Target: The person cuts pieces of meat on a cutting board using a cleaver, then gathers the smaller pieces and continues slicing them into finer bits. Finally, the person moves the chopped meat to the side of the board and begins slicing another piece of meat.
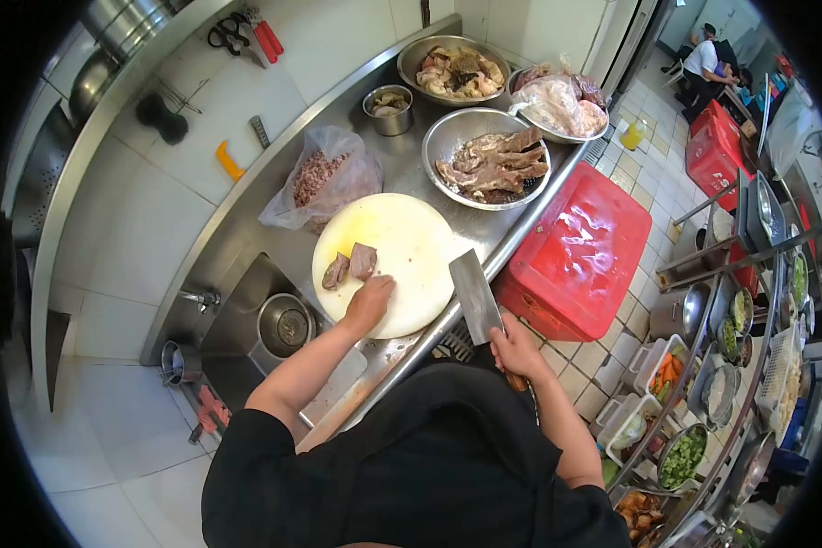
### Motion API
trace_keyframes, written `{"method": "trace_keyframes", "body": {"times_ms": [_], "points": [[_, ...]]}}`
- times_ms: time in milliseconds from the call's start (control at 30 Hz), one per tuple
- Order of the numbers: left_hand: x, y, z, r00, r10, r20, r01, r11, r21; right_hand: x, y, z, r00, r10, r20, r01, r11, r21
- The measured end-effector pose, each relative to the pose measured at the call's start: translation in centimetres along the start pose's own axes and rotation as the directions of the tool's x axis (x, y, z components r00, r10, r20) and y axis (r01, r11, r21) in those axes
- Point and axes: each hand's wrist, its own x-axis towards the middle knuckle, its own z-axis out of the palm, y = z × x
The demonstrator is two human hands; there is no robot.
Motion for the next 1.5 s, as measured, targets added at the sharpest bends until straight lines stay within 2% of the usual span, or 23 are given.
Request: {"method": "trace_keyframes", "body": {"times_ms": [133,167,233,267,300,400,467,500,533,567,633,667,733,800,933,1000,1100,1167,1200,1267,1300,1400,1500], "points": [[1.0,-2.5,-0.9,0.99,0.089,-0.113,-0.082,0.994,0.07,-1.1,1.0,-1.3,0.995,-0.067,-0.068,0.07,0.997,0.037],[2.5,-3.8,-1.1,0.991,0.023,-0.131,-0.002,0.987,0.158,-1.2,1.0,-1.7,0.995,-0.072,-0.068,0.075,0.996,0.039],[8.3,-0.2,-9.5,0.969,-0.167,-0.181,0.204,0.957,0.206,-1.5,0.6,-2.3,0.992,-0.073,-0.106,0.081,0.994,0.071],[10.6,-5.2,-9.7,0.932,-0.147,-0.33,0.229,0.947,0.226,-1.7,-0.1,-2.4,0.992,-0.068,-0.105,0.075,0.995,0.071],[13.2,-7.3,-11.3,0.833,-0.059,-0.55,0.181,0.969,0.17,-1.9,-1.0,-2.4,0.989,-0.083,-0.125,0.089,0.995,0.043],[16.8,-9.1,-15.2,0.828,-0.16,-0.537,0.235,0.969,0.073,-1.6,-0.8,-3.1,0.987,-0.094,-0.131,0.097,0.995,0.016],[16.8,-8.9,-15.2,0.762,-0.268,-0.59,0.421,0.897,0.136,-1.4,-0.9,-2.9,0.985,-0.117,-0.124,0.124,0.991,0.05],[16.1,-7.0,-16.2,0.82,-0.528,-0.219,0.556,0.827,0.088,-1.5,-1.2,-2.7,0.987,-0.096,-0.13,0.106,0.992,0.072],[14.1,-6.9,-13.7,0.808,-0.587,0.044,0.554,0.783,0.284,-1.6,-0.7,-2.4,0.99,-0.077,-0.122,0.088,0.992,0.086],[12.5,-6.5,-11.2,0.715,-0.639,0.282,0.483,0.744,0.462,-1.6,-0.6,-2.5,0.989,-0.089,-0.122,0.098,0.992,0.074],[10.8,-0.1,-12.3,0.718,-0.534,0.447,0.297,0.816,0.496,-1.5,0.6,-2.8,0.988,-0.089,-0.125,0.098,0.993,0.068],[9.9,0.6,-11.4,0.712,-0.532,0.458,0.291,0.817,0.497,-1.5,0.9,-3.0,0.989,-0.078,-0.128,0.088,0.993,0.077],[8.2,1.6,-9.8,0.798,-0.559,0.226,0.555,0.828,0.087,-1.5,1.3,-3.2,0.99,-0.062,-0.128,0.069,0.996,0.052],[6.5,2.9,-8.6,0.809,-0.512,0.287,0.535,0.845,0.0,-1.5,1.4,-3.2,0.988,-0.081,-0.133,0.082,0.997,0.0],[3.8,3.1,-6.6,0.855,-0.377,0.355,0.478,0.838,-0.264,-0.9,1.1,-2.3,0.995,-0.066,-0.076,0.072,0.994,0.084],[2.8,2.9,-5.5,0.833,-0.388,0.395,0.508,0.818,-0.268,0.1,1.8,-1.8,0.988,-0.147,-0.045,0.149,0.988,0.049],[1.5,3.7,-3.7,0.867,-0.419,0.269,0.489,0.817,-0.305,1.4,2.4,-0.5,0.991,-0.127,-0.047,0.129,0.991,0.038],[1.3,4.8,-2.3,0.915,-0.385,0.123,0.399,0.813,-0.424,2.6,1.8,0.4,0.996,-0.081,-0.047,0.083,0.996,0.034],[1.3,5.2,-2.1,0.915,-0.381,0.131,0.4,0.813,-0.423,3.2,1.5,0.9,0.998,-0.04,-0.044,0.041,0.999,0.024],[1.8,6.2,-2.4,0.931,-0.361,0.055,0.359,0.876,-0.321,4.9,1.4,2.1,0.996,0.045,-0.073,-0.04,0.997,0.072],[1.8,6.3,-2.6,0.961,-0.274,-0.031,0.265,0.949,-0.174,6.0,1.9,2.4,0.997,0.035,-0.071,-0.029,0.996,0.084],[1.8,6.8,-2.8,0.931,-0.361,0.054,0.365,0.915,-0.173,7.9,1.1,3.3,0.995,0.067,-0.074,-0.06,0.994,0.096],[1.7,6.5,-3.1,0.929,-0.365,0.064,0.369,0.902,-0.225,9.7,1.5,3.7,0.998,0.057,0.004,-0.057,0.99,0.128]]}}
